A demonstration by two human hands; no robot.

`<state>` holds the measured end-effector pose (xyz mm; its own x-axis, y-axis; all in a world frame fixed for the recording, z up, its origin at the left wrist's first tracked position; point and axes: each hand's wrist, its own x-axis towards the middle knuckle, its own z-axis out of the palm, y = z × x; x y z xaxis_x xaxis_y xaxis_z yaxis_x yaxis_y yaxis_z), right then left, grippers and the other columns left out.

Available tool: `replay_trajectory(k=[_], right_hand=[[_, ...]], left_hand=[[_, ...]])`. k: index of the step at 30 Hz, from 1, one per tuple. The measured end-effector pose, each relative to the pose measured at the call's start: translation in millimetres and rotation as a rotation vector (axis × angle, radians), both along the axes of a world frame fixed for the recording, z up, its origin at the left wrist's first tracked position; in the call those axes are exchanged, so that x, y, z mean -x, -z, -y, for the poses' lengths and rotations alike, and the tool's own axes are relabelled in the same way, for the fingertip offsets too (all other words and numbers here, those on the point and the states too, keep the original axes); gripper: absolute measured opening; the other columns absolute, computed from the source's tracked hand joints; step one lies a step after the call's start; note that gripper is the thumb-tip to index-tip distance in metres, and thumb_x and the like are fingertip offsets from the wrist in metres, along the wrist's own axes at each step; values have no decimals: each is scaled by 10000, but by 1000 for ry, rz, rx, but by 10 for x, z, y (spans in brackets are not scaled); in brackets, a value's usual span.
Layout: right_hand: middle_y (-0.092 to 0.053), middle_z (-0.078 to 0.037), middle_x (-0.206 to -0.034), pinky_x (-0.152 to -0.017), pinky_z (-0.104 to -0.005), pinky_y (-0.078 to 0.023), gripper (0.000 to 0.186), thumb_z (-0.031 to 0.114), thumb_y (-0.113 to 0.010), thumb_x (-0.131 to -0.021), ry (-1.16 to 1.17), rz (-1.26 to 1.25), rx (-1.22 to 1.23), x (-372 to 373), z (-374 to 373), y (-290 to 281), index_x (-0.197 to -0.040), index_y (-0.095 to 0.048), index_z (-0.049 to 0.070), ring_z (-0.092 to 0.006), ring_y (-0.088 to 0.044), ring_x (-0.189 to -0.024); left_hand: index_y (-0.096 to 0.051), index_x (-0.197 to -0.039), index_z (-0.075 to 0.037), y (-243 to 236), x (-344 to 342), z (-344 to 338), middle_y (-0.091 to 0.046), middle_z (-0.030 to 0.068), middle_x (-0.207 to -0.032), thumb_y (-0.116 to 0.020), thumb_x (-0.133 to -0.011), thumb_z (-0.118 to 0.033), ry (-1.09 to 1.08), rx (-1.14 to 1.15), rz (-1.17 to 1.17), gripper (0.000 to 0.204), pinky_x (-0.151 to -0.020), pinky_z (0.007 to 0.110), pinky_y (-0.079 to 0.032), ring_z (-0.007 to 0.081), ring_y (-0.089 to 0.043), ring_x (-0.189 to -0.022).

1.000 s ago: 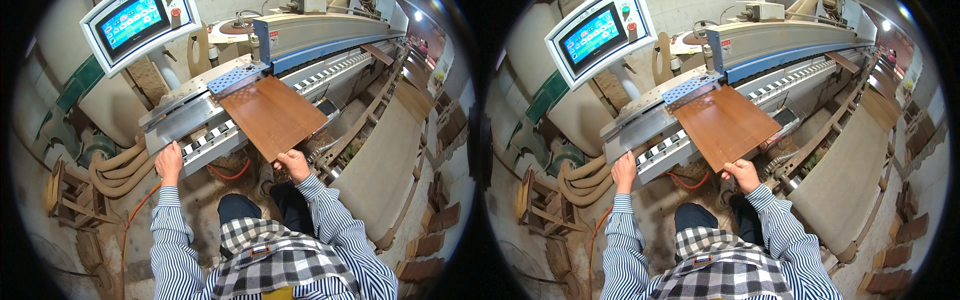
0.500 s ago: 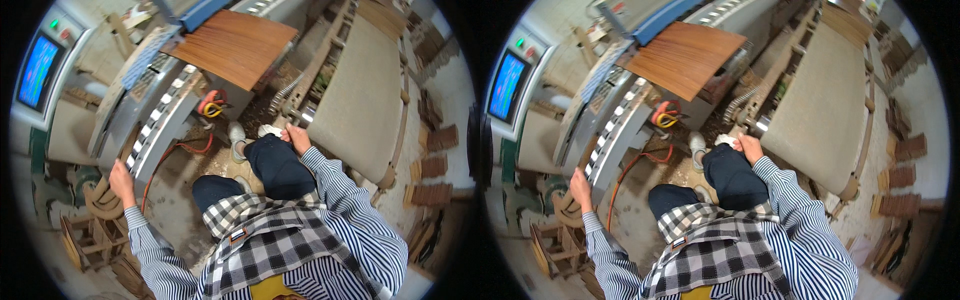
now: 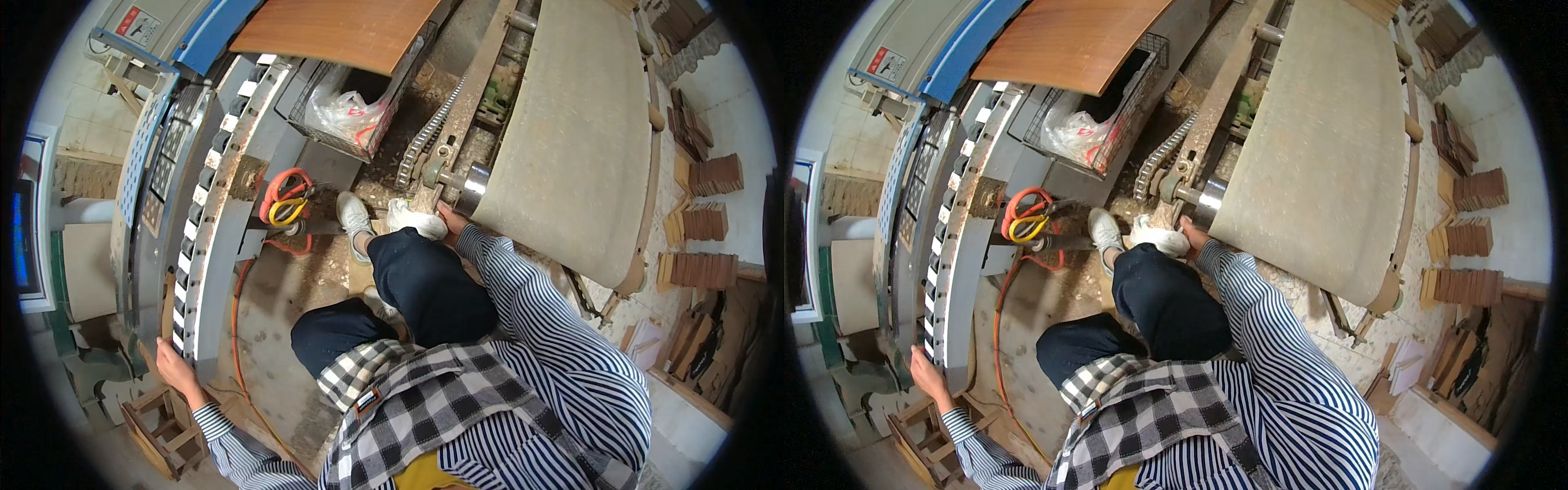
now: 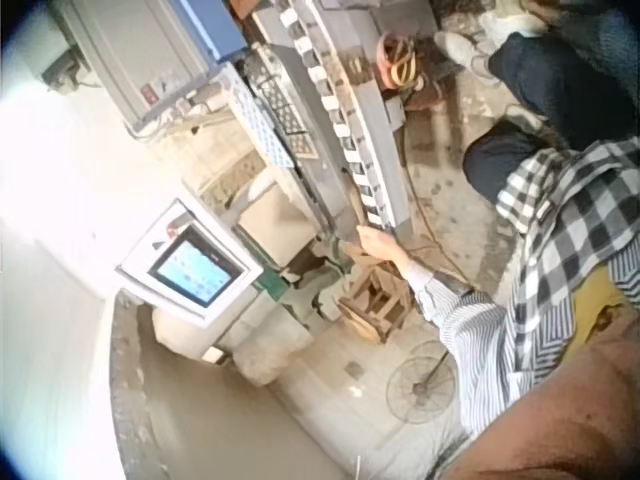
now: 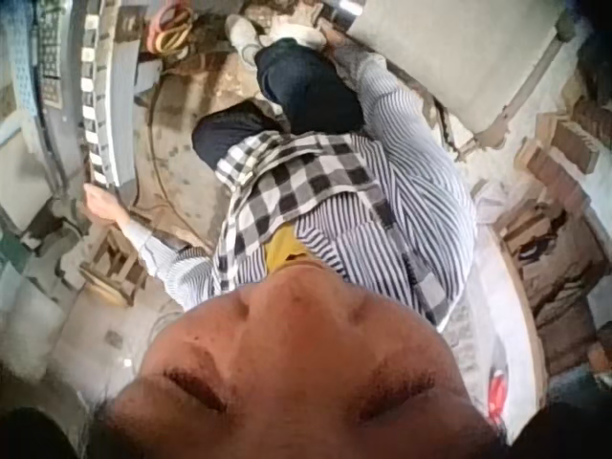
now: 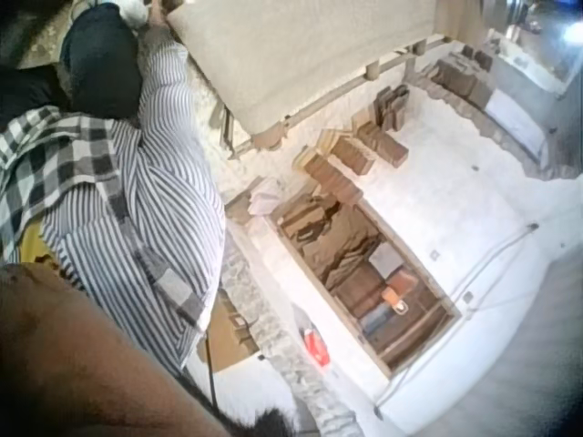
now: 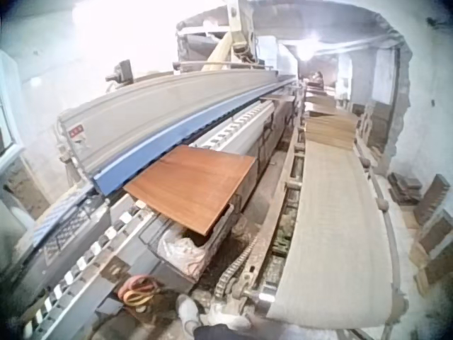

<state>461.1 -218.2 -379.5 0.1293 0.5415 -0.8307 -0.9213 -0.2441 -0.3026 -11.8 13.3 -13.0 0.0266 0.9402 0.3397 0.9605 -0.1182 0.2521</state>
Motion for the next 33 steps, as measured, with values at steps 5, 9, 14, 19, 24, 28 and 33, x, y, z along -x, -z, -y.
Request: replay_trajectory(k=[5,9,14,19,24,28,33], right_hand=[[-598,-76,-1072,-799,-417,-466,398,423,-443,-895,-49,-49,-17,-177,114,599,-1153,-527,132,-235,-569,-920],[-590,-97,-1084,-814,-380,-459,399,369,-446,-897,-66,75,92,-146,-133,298,-1116,-542,49,-251,-561,-927],[-495,-166,-1203,-909,-371,-389,420,277,-416,-883,-298,468,207,-172,-202,406,-1186,-473,-8,-309,-475,-1065],[-435,-238,-1262,-1004,-358,-309,466,146,-394,-835,-527,1001,420,-127,-210,450,-1257,-390,-50,-353,-406,-1174],[-430,-212,-1272,-990,-365,-310,445,148,-397,-847,-885,1234,491,-195,-155,782,-1259,-403,-22,-344,-401,-1172],[-426,-191,-1280,-980,-370,-312,430,148,-399,-857,-1327,1344,560,-241,-297,1093,-1260,-413,0,-337,-397,-1171],[-421,-164,-1290,-966,-377,-313,411,150,-402,-869,-1739,1416,621,-263,-431,1378,-1261,-426,28,-328,-392,-1169]], left_hand=[[-602,-850,77,-49,20,-8,-617,188,-764,-333,-939,-319,26,50,22,487,-665,372,-398,283,-542,-680],[-607,-860,73,-5,17,-3,-623,185,-791,-323,-941,-302,37,46,14,477,-702,363,-405,284,-558,-716],[-606,-869,73,-30,81,-34,-624,193,-827,-326,-936,-303,59,82,-13,474,-728,362,-400,297,-557,-751],[-576,-820,81,4,202,-153,-579,160,-728,-356,-925,-322,93,266,88,471,-671,347,-381,252,-501,-677],[-576,-911,95,97,408,-241,-607,174,-842,-369,-926,-337,172,366,259,480,-736,360,-388,252,-531,-765],[-551,-920,121,41,342,-274,-601,173,-826,-367,-925,-343,164,473,327,500,-742,356,-382,253,-516,-756],[-466,-694,72,-12,114,-192,-452,97,-591,-350,-933,-349,141,273,164,497,-592,346,-330,159,-401,-594]])
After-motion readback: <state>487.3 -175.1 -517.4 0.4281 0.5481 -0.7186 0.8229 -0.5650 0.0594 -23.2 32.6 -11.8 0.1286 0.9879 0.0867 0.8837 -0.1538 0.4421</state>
